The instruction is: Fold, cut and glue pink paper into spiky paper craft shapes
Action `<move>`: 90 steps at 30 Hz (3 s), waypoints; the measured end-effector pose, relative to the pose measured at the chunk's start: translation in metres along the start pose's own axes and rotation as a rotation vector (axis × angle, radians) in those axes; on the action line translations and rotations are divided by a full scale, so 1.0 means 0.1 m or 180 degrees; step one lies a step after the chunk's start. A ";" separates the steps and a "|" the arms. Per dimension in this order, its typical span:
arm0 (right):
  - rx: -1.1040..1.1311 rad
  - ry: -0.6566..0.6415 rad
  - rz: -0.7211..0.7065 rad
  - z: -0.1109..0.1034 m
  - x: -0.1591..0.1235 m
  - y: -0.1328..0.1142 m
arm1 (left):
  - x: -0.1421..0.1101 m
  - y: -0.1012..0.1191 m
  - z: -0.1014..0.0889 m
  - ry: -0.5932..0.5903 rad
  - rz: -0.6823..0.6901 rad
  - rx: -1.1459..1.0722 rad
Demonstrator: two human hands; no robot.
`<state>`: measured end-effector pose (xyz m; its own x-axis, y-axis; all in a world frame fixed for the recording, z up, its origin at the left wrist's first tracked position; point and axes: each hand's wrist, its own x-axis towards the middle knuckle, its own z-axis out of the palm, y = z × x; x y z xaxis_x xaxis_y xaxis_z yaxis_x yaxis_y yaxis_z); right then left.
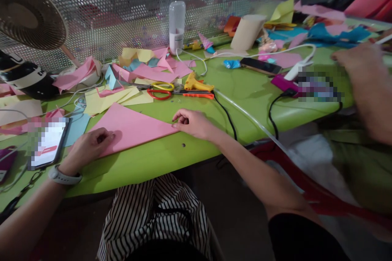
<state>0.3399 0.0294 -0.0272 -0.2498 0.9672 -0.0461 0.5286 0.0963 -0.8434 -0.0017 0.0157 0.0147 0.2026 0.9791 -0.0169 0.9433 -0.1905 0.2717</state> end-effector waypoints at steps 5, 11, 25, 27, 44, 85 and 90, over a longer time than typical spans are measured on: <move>0.0064 0.0004 0.0004 0.00 -0.01 0.00 | 0.02 -0.02 0.00 -0.0044 -0.0036 0.0026; -0.0082 0.0078 -0.0051 -0.03 0.01 -0.01 | 0.05 -0.05 -0.01 -0.0154 -0.0144 0.0041; -0.2057 0.0102 -0.1955 0.51 -0.41 -0.11 | 0.13 -0.04 -0.07 -0.0392 -0.0317 0.0274; -0.2121 0.0136 -0.1942 0.54 -0.42 -0.09 | 0.13 -0.02 -0.08 -0.0399 -0.0354 0.0312; -0.2310 0.0280 -0.1944 0.60 -0.47 -0.06 | 0.15 0.02 -0.09 -0.0440 -0.0415 0.0313; -0.2519 0.0342 -0.2216 0.63 -0.55 0.01 | 0.00 -0.01 0.01 -0.0133 0.0036 0.0104; -0.2483 0.0362 -0.2219 0.62 -0.55 0.01 | -0.02 -0.01 0.05 -0.0017 0.0140 0.0351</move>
<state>0.3040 -0.0383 -0.0580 -0.6433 0.6519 0.4015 0.6831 0.7255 -0.0836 -0.0014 0.0136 0.0099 0.2456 0.9693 -0.0125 0.9566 -0.2402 0.1646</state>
